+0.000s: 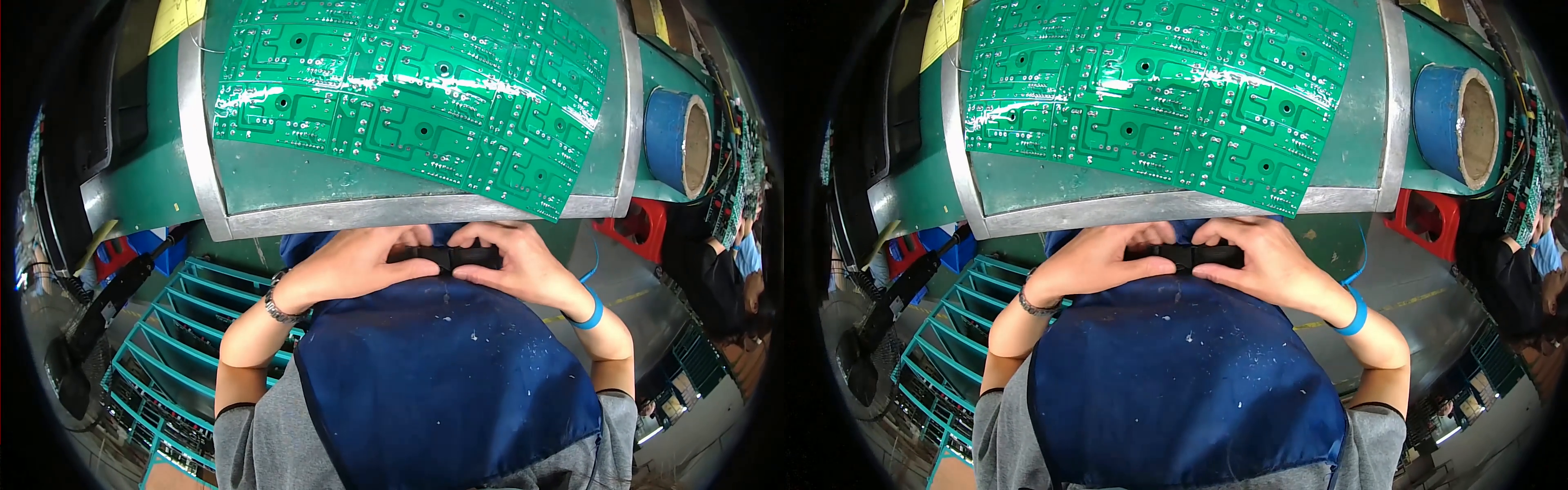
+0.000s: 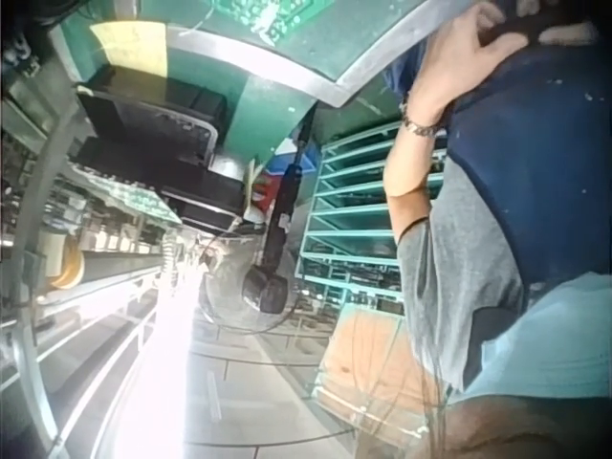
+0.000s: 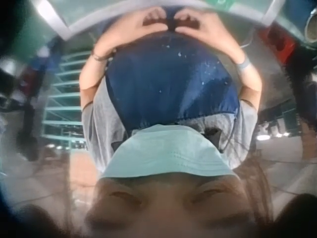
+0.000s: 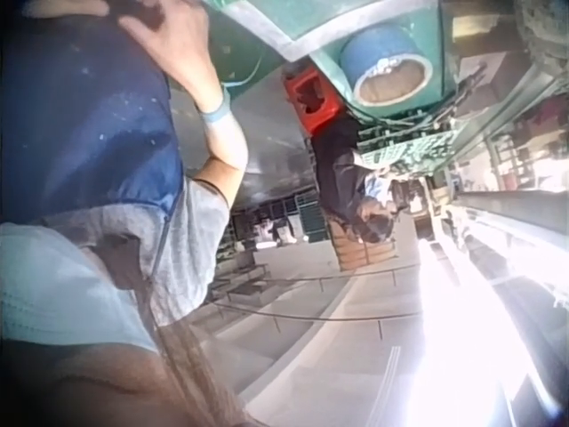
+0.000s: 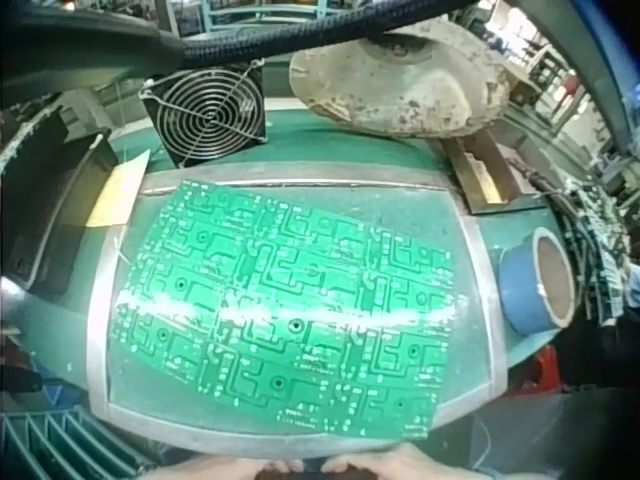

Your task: The person places integrated circuits and other electronic components by hand into slots on a green printed circuit board, taking them from a component bin on an assembly line.

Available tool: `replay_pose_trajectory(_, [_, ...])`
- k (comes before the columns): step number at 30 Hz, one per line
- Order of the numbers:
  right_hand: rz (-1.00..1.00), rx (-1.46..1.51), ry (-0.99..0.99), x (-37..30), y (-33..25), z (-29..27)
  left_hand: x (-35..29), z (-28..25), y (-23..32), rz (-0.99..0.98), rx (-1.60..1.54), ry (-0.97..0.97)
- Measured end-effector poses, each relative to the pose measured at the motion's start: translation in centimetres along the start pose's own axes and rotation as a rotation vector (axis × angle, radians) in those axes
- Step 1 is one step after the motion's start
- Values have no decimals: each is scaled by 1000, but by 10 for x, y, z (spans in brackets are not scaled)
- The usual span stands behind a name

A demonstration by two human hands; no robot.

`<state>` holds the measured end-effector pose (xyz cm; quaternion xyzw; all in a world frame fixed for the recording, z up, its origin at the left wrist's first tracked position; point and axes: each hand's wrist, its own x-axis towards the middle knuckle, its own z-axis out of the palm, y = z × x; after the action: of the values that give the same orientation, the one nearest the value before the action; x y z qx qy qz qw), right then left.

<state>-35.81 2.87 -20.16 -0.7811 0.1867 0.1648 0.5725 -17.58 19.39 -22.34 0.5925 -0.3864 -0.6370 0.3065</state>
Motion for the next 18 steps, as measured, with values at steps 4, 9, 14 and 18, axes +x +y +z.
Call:
replay_pose_trajectory(4, [-91, -7, 4, 8, 6, 6, -16, -17, -3, -136, 161, -93])
replay_pose_trajectory(9, [-101, -31, -49, 16, 3, 8, -20, -3, -31, -52, -340, -47])
replay_pose_trajectory(14, [-36, -65, -66, 16, -6, 9, -15, 4, -34, -53, -524, -23])
replay_pose_trajectory(18, [-117, -61, 33, 9, 2, 16, -19, 8, -41, 6, -273, 71])
